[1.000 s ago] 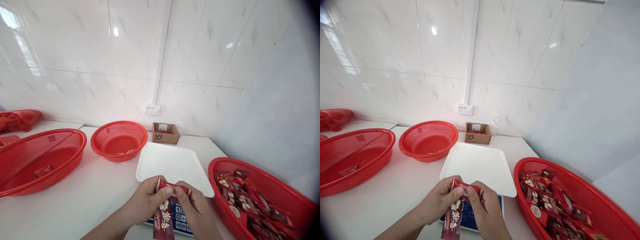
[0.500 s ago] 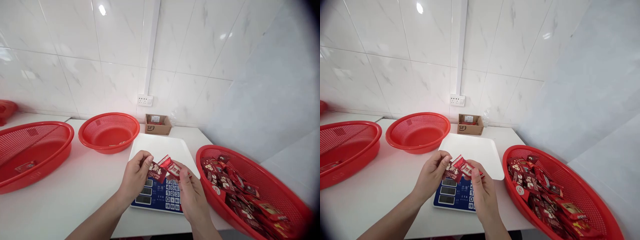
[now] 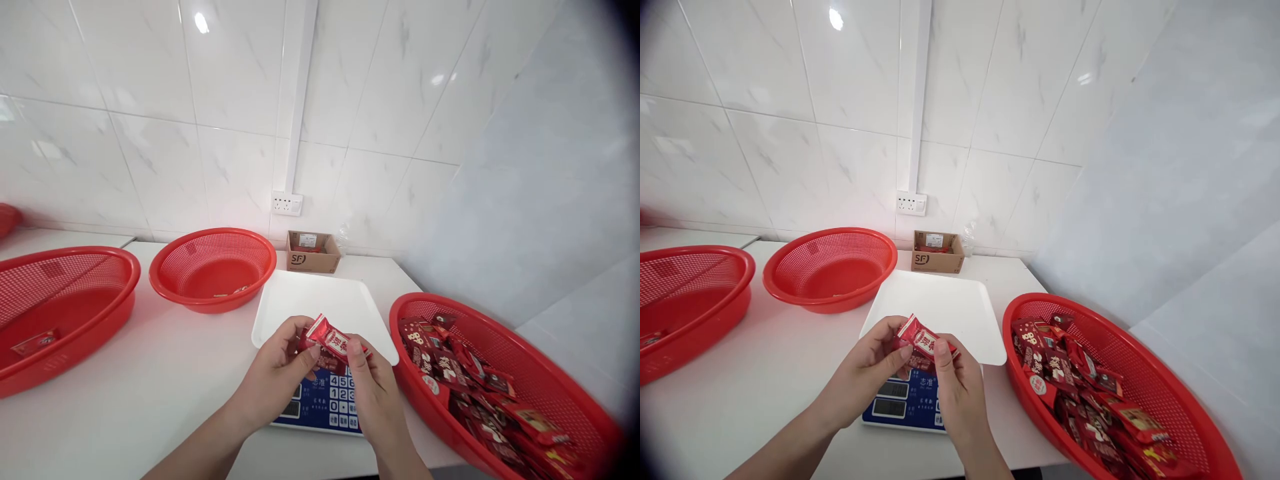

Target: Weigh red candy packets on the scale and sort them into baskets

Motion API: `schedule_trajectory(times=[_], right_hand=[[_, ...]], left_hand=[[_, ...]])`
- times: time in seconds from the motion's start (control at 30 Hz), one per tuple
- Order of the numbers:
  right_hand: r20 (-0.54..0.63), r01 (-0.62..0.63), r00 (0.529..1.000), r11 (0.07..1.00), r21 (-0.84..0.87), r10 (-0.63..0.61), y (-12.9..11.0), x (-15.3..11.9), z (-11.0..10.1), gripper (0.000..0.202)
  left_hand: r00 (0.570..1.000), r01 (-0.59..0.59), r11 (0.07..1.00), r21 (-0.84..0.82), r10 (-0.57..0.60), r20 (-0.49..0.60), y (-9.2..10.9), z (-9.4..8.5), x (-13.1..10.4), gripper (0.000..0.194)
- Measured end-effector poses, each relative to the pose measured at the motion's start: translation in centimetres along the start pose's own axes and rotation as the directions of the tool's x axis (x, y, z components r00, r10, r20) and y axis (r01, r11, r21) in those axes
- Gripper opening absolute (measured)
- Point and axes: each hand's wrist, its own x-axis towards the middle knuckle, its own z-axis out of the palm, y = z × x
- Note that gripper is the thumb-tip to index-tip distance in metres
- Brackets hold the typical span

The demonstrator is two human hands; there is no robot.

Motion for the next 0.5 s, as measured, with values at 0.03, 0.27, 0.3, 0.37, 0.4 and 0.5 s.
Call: schedule_trajectory(times=[0.03,0.27,0.3,0.37,0.4,0.5], right_hand=[[0.01,-0.003,1.0,1.0,-0.01,0.003,-0.13,0.03,0.05,0.041],[0.033,-0.046,0.998,0.998,-0.038,0.047,-0.04,0.29,0.18,0.039],[0.049,-0.053,0.997,0.998,-0.035,0.055,0.1,0.29,0.21,0.039],[0.098,-0.06,0.993,0.998,-0.013,0.061,0.35,0.23,0.29,0.039],[0.12,-0.062,0.991,0.998,-0.001,0.061,0.44,0.18,0.33,0.039],[0.12,-0.028,0.992,0.999,-0.038,0.033,0.45,0.02,0.45,0.038]], left_hand=[[1.0,0.012,1.0,-0.018,-0.012,0.004,0.04,-0.02,-0.02,0.023],[0.986,0.106,0.991,-0.086,-0.094,0.136,0.55,0.02,-0.18,0.022],[0.986,0.114,0.992,-0.062,-0.105,0.132,0.49,-0.02,-0.11,0.024],[0.987,0.126,0.992,-0.005,-0.125,0.099,0.24,-0.07,0.09,0.032],[0.988,0.129,0.991,0.024,-0.13,0.082,0.06,-0.06,0.17,0.036],[0.994,0.094,0.989,0.11,-0.099,0.036,-0.45,0.09,0.2,0.038]])
